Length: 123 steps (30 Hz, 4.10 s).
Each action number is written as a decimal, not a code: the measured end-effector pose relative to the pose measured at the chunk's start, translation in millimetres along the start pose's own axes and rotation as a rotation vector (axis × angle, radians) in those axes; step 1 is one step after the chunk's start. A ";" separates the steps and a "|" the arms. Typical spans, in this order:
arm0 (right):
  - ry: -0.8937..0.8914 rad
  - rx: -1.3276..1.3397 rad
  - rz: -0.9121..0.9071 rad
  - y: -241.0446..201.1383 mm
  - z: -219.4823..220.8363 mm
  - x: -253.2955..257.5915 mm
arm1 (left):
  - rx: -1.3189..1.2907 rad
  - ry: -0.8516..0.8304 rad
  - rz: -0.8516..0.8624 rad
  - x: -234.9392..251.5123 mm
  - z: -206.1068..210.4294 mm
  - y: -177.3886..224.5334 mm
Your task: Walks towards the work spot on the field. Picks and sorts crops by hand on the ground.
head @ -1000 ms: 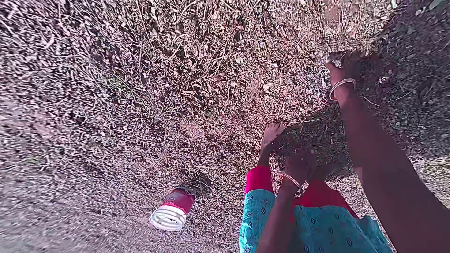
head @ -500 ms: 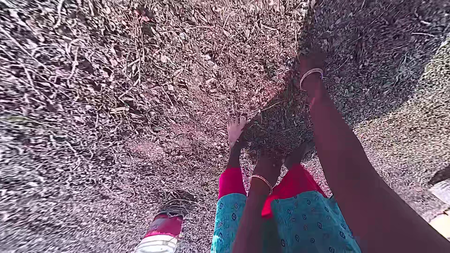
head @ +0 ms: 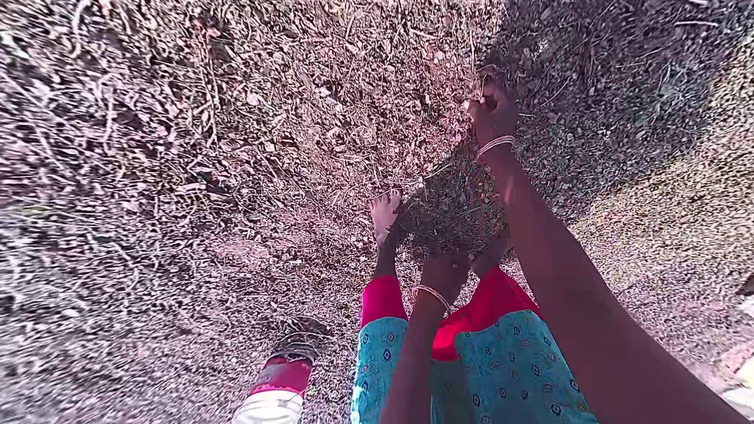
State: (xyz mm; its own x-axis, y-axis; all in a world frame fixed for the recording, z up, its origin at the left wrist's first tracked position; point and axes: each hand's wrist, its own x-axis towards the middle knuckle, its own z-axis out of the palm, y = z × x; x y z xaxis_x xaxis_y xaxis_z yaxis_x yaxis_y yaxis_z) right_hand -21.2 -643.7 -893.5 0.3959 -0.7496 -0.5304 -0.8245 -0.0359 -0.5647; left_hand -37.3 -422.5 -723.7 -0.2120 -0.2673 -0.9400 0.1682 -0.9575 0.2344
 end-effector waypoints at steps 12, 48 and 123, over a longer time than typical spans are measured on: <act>-0.053 0.202 -0.319 23.2 -43.3 -53.1 | -0.032 -0.007 -0.003 11.6 18.9 -5.8; -0.742 -0.350 -0.711 -51.0 57.1 4.8 | -1.982 -0.130 0.604 6.5 -0.6 -30.3; -0.350 0.091 -0.134 -54.0 -68.9 -112.6 | -2.230 0.313 0.608 8.9 -20.3 -6.5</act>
State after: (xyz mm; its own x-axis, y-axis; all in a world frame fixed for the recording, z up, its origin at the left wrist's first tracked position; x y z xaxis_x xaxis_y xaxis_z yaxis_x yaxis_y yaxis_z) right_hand -49.2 -602.8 -759.7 0.6250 -0.4706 -0.6228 -0.7229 -0.0477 -0.6893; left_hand -20.7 -416.5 -738.6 0.3130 -0.1451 -0.9386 0.5845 0.8084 0.0700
